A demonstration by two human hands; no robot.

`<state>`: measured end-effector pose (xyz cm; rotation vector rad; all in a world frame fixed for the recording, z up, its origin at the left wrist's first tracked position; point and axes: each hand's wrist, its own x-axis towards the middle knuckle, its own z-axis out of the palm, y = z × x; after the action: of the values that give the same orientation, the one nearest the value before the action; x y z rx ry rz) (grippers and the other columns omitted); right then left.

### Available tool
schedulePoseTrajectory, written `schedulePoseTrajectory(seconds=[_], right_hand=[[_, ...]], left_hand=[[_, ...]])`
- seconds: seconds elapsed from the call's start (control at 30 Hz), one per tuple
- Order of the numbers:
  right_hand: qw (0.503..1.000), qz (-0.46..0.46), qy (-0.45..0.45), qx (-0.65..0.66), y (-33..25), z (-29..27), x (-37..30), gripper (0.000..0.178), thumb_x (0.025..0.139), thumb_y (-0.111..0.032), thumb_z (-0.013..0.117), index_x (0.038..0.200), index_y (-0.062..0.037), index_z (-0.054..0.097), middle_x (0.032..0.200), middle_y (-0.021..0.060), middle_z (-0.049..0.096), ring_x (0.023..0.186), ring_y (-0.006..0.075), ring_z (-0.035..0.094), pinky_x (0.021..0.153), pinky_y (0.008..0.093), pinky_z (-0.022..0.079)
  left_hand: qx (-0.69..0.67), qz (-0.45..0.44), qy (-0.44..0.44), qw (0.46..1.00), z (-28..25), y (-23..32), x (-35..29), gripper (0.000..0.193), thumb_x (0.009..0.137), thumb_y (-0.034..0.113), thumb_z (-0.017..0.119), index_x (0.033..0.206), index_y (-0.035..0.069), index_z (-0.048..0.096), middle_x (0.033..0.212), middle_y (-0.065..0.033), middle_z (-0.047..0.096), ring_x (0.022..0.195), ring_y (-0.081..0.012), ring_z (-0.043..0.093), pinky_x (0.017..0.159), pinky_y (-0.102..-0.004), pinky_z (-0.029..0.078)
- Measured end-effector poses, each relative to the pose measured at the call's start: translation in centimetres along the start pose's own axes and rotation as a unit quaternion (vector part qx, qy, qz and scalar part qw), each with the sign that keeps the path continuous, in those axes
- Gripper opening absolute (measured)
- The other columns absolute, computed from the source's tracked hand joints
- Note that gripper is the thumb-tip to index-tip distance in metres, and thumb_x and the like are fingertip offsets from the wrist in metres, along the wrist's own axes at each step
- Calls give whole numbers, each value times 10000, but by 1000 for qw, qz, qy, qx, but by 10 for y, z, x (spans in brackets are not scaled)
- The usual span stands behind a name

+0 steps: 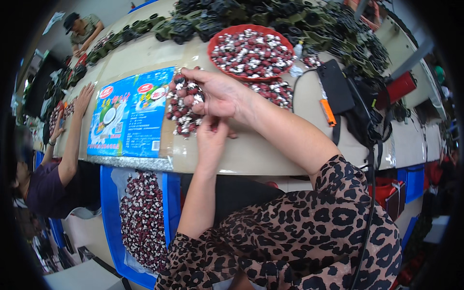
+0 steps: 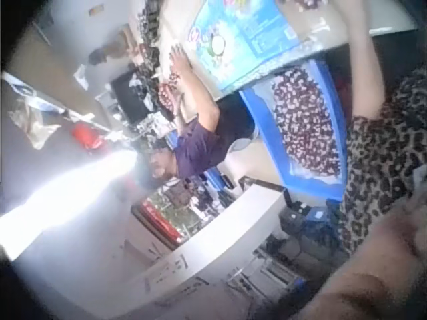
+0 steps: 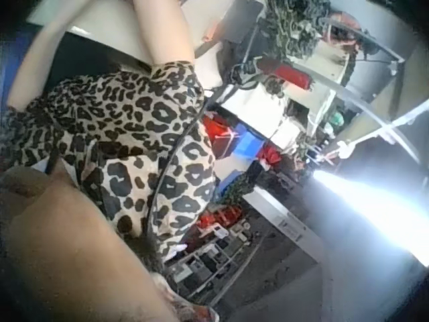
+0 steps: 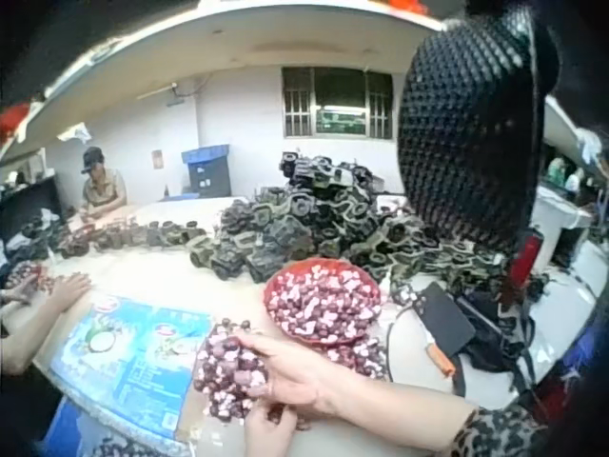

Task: The person assembles small decorative items by attaching white parts to round beads by hand and placing them onto the table.

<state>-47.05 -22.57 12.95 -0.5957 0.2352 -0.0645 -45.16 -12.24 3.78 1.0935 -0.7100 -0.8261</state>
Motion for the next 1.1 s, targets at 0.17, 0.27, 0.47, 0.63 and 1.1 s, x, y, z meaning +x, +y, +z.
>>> schedulePoseTrajectory(seconds=[0.17, 0.27, 0.47, 0.63, 1.1], right_hand=[[994, -46, 100, 1, 13, -36, -40, 247, 887, -230, 427, 1033, -42, 491, 963, 58, 561, 621, 92, 517, 450, 175, 409], [991, -41, 131, -11, 17, -51, -58, 232, 872, -234, 466, 997, -49, 525, 938, 45, 573, 635, 82, 529, 467, 161, 419], [983, -30, 182, 22, 28, -66, -61, 195, 840, -245, 531, 907, -63, 545, 809, 46, 572, 597, 88, 497, 442, 180, 380], [989, -19, 139, -47, 36, -68, -54, 252, 817, -305, 561, 859, -57, 544, 718, 31, 544, 549, 72, 486, 409, 177, 363], [985, -12, 106, -134, 54, -76, -48, 271, 853, -310, 496, 825, -45, 542, 677, -8, 510, 556, 54, 488, 418, 184, 368]], left_hand=[[-72, -23, 26, 997, -10, 5, -2, 187, 881, 143, 412, 967, -7, 482, 795, -65, 531, 571, -111, 518, 502, -256, 473], [-112, -37, 25, 993, -18, 2, 0, 193, 873, 159, 380, 942, -1, 464, 813, -90, 520, 591, -148, 522, 485, -281, 472], [-152, -54, 24, 987, -25, 7, 2, 116, 841, 130, 392, 850, 25, 441, 829, -111, 508, 640, -177, 533, 468, -301, 475], [-175, -23, -22, 984, -32, 4, -1, 88, 825, 103, 449, 864, 24, 452, 732, -63, 487, 563, -130, 474, 408, -243, 411], [-20, -8, 37, 999, -21, -3, -5, 272, 751, 12, 614, 998, 28, 502, 761, 16, 513, 591, -7, 455, 451, -125, 305]])
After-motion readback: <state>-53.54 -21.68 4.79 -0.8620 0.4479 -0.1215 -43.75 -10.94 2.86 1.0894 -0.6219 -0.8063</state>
